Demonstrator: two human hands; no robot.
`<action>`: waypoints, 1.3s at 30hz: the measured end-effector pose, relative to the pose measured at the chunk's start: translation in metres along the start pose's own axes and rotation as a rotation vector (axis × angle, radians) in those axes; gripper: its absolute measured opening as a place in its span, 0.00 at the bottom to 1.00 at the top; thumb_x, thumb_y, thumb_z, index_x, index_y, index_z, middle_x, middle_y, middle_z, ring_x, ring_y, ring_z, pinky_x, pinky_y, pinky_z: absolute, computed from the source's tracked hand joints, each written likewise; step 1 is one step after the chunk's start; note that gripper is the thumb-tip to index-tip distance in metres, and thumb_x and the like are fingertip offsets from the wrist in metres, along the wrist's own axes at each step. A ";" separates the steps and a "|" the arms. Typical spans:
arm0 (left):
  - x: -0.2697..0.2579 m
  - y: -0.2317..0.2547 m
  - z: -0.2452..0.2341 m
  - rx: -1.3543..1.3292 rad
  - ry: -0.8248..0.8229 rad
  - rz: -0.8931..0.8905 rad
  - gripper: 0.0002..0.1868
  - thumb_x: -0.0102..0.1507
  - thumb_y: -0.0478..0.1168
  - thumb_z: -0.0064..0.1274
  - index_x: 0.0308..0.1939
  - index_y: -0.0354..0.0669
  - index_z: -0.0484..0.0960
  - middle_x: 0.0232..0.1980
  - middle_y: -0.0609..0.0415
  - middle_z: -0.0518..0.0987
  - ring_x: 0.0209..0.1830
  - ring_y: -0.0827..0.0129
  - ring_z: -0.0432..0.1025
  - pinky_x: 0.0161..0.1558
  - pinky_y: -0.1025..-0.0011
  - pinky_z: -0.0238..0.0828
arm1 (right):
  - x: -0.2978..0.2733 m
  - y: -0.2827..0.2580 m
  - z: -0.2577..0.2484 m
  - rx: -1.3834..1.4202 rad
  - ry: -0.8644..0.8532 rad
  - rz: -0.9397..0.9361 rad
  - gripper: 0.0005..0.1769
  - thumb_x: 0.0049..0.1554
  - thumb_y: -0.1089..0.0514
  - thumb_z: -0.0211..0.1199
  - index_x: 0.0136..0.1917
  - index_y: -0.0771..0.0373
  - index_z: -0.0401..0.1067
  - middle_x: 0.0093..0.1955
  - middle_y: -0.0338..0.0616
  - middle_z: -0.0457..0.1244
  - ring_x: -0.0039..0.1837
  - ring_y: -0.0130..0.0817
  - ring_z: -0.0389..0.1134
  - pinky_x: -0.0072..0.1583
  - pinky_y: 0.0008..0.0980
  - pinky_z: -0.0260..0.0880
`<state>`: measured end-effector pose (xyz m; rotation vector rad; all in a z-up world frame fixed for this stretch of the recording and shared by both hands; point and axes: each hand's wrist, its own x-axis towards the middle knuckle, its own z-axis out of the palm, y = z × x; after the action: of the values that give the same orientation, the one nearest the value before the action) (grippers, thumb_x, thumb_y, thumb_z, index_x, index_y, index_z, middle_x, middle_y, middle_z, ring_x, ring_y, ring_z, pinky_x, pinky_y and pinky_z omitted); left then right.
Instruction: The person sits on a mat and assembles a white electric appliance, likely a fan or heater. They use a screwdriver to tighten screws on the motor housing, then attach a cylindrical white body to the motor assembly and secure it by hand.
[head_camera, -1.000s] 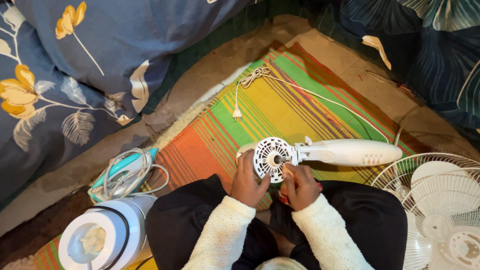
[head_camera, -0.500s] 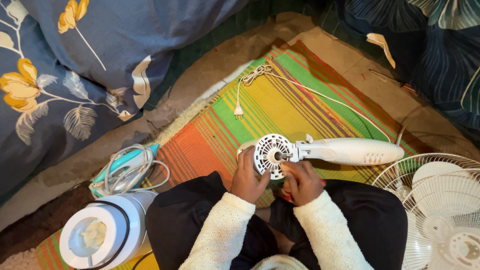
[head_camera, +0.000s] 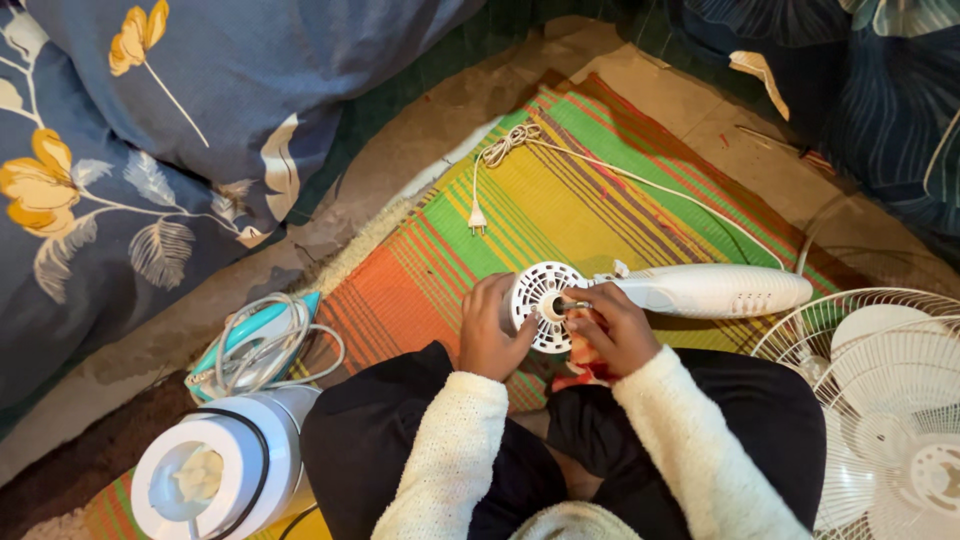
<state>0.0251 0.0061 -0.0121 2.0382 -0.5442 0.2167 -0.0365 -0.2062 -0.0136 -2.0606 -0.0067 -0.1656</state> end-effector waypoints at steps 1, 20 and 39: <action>0.001 0.000 -0.002 0.005 -0.014 -0.003 0.32 0.55 0.39 0.65 0.61 0.36 0.74 0.62 0.41 0.75 0.63 0.45 0.67 0.65 0.54 0.63 | 0.008 0.004 -0.002 -0.012 -0.034 -0.032 0.22 0.53 0.63 0.69 0.62 0.60 0.75 0.50 0.44 0.65 0.47 0.33 0.69 0.49 0.30 0.69; 0.008 -0.015 0.015 0.001 -0.071 0.002 0.37 0.53 0.42 0.65 0.64 0.37 0.72 0.64 0.40 0.74 0.66 0.43 0.65 0.67 0.52 0.59 | 0.020 0.012 0.009 -0.006 0.034 -0.177 0.20 0.52 0.66 0.71 0.59 0.62 0.78 0.49 0.46 0.66 0.50 0.35 0.70 0.49 0.30 0.70; 0.005 -0.015 0.018 0.028 -0.112 -0.059 0.38 0.55 0.46 0.64 0.67 0.39 0.70 0.67 0.42 0.73 0.68 0.46 0.64 0.68 0.53 0.56 | 0.007 -0.006 0.006 0.150 0.144 -0.056 0.16 0.55 0.66 0.69 0.57 0.67 0.76 0.52 0.48 0.68 0.54 0.34 0.71 0.56 0.29 0.71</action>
<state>0.0352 -0.0041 -0.0310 2.0994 -0.5517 0.0760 -0.0298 -0.1984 -0.0103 -1.8954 0.0114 -0.3381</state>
